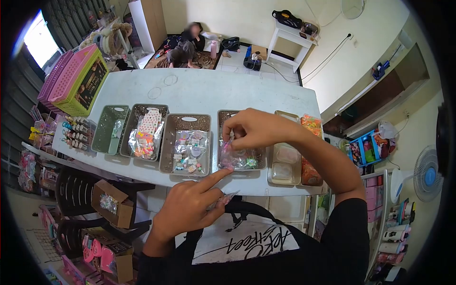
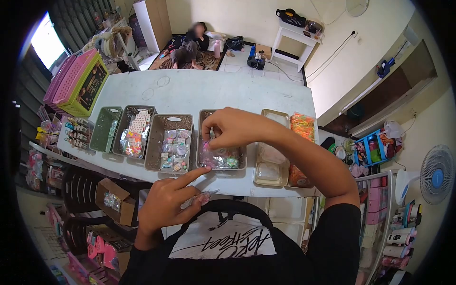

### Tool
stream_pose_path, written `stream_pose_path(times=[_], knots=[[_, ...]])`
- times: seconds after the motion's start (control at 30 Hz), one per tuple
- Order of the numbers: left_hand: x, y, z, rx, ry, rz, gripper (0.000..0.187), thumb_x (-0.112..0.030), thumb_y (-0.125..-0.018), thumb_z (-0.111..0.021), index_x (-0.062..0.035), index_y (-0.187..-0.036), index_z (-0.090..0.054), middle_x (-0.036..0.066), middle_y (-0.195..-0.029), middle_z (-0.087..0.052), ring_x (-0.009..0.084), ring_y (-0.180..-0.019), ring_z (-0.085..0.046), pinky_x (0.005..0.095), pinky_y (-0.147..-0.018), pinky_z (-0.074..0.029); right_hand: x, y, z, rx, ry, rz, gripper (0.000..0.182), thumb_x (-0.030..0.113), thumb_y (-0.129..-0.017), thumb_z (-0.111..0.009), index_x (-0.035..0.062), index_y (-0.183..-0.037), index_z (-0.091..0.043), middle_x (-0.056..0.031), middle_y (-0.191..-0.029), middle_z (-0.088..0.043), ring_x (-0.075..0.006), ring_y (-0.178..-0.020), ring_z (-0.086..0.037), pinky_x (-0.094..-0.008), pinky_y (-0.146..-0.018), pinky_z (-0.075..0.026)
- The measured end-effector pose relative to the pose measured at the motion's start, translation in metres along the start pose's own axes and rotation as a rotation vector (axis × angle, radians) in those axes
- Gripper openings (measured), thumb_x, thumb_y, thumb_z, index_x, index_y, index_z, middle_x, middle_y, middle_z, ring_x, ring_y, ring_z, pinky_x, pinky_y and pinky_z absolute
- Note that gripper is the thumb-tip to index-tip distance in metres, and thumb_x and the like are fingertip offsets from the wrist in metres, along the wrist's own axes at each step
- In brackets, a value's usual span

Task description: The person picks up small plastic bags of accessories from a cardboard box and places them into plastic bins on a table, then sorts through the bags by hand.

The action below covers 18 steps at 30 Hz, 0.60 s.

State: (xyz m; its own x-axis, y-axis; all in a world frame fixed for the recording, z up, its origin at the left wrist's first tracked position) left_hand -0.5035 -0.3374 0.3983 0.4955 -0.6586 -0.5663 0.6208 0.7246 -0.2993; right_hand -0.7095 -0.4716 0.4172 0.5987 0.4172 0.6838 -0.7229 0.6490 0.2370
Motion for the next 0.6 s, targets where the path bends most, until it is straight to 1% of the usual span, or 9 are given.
stream_pose_path(times=[0.03, 0.17, 0.23, 0.37, 0.43, 0.47, 0.53, 0.57, 0.6], knots=[[0.000, 0.000, 0.000, -0.003, -0.001, -0.003, 0.018, -0.017, -0.080, -0.074, -0.0044, -0.071, -0.065, 0.010, -0.127, -0.066, 0.0238, -0.056, -0.066, 0.0337, -0.054, -0.052, 0.000, 0.000, 0.005, 0.019, -0.011, -0.006, 0.031, 0.027, -0.073, -0.072, 0.0035, -0.094, -0.072, -0.0089, -0.071, -0.066, -0.0183, -0.062, -0.059, -0.0324, -0.060, -0.047], [0.001, 0.000, 0.000, 0.004, -0.009, -0.002, 0.018, -0.017, -0.080, -0.074, -0.0045, -0.070, -0.065, 0.009, -0.127, -0.066, 0.0237, -0.055, -0.065, 0.0339, -0.053, -0.052, -0.006, 0.004, 0.014, 0.007, -0.106, 0.041, 0.031, 0.027, -0.074, -0.073, 0.0043, -0.094, -0.073, -0.0083, -0.072, -0.066, -0.0178, -0.062, -0.056, -0.0318, -0.060, -0.046], [-0.001, -0.001, 0.002, 0.012, -0.015, -0.006, 0.018, -0.017, -0.080, -0.074, -0.0044, -0.071, -0.065, 0.009, -0.127, -0.065, 0.0239, -0.055, -0.065, 0.0341, -0.053, -0.052, -0.011, 0.004, 0.011, -0.058, -0.042, 0.209, 0.028, 0.025, -0.076, -0.070, 0.0044, -0.095, -0.073, -0.0096, -0.075, -0.068, -0.0195, -0.063, -0.059, -0.0337, -0.064, -0.048], [0.000, -0.001, 0.003, 0.027, -0.019, -0.017, 0.018, -0.017, -0.079, -0.074, -0.0043, -0.071, -0.065, 0.009, -0.128, -0.065, 0.0241, -0.056, -0.065, 0.0343, -0.054, -0.052, -0.008, 0.003, -0.002, -0.019, -0.023, 0.154, 0.025, 0.023, -0.079, -0.066, 0.0039, -0.094, -0.072, -0.0112, -0.079, -0.069, -0.0228, -0.068, -0.062, -0.0368, -0.068, -0.050], [0.001, -0.001, 0.004, 0.031, -0.026, -0.023, 0.018, -0.017, -0.079, -0.074, -0.0043, -0.071, -0.065, 0.009, -0.128, -0.065, 0.0242, -0.056, -0.066, 0.0344, -0.054, -0.052, -0.007, 0.003, -0.009, 0.003, 0.106, 0.136, 0.024, 0.021, -0.082, -0.063, 0.0026, -0.095, -0.070, -0.0140, -0.085, -0.070, -0.0258, -0.076, -0.066, -0.0383, -0.072, -0.052], [0.001, -0.001, 0.004, 0.035, -0.033, -0.028, 0.018, -0.017, -0.079, -0.074, -0.0043, -0.071, -0.065, 0.009, -0.128, -0.065, 0.0243, -0.057, -0.066, 0.0345, -0.054, -0.052, -0.011, 0.002, -0.013, 0.002, 0.107, 0.135, 0.024, 0.021, -0.082, -0.063, 0.0026, -0.095, -0.070, -0.0140, -0.085, -0.070, -0.0258, -0.076, -0.066, -0.0383, -0.072, -0.052], [0.002, -0.001, 0.005, 0.041, -0.026, -0.035, 0.018, -0.017, -0.079, -0.074, -0.0043, -0.071, -0.065, 0.009, -0.128, -0.065, 0.0243, -0.057, -0.066, 0.0344, -0.054, -0.052, -0.010, 0.002, -0.016, -0.206, 0.303, 0.380, 0.026, 0.023, -0.084, -0.063, 0.0011, -0.096, -0.069, -0.0159, -0.090, -0.070, -0.0265, -0.082, -0.066, -0.0373, -0.075, -0.052], [0.002, -0.001, 0.005, 0.048, -0.021, -0.039, 0.018, -0.017, -0.079, -0.074, -0.0043, -0.071, -0.065, 0.009, -0.128, -0.065, 0.0243, -0.057, -0.066, 0.0344, -0.054, -0.052, -0.009, 0.004, -0.011, -0.206, 0.304, 0.379, 0.026, 0.023, -0.084, -0.063, 0.0011, -0.096, -0.069, -0.0159, -0.090, -0.070, -0.0265, -0.082, -0.066, -0.0373, -0.075, -0.052], [0.003, -0.001, 0.005, 0.048, -0.020, -0.040, 0.018, -0.017, -0.079, -0.074, -0.0043, -0.071, -0.065, 0.009, -0.128, -0.065, 0.0243, -0.057, -0.066, 0.0344, -0.054, -0.052, 0.001, 0.007, -0.001, -0.094, 0.172, 0.229, 0.026, 0.023, -0.084, -0.063, 0.0010, -0.097, -0.068, -0.0153, -0.092, -0.070, -0.0251, -0.083, -0.066, -0.0364, -0.076, -0.051]])
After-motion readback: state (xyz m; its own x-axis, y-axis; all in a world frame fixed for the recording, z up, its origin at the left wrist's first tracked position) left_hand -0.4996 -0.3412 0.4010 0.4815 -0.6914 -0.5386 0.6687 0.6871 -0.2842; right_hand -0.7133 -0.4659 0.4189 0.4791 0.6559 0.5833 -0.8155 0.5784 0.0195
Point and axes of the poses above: each hand's wrist, its own y-axis away from the middle knuckle, its own z-axis out of the back of the hand, x = y × z, the point moved 2 cm from there along -y, towards the middle knuckle
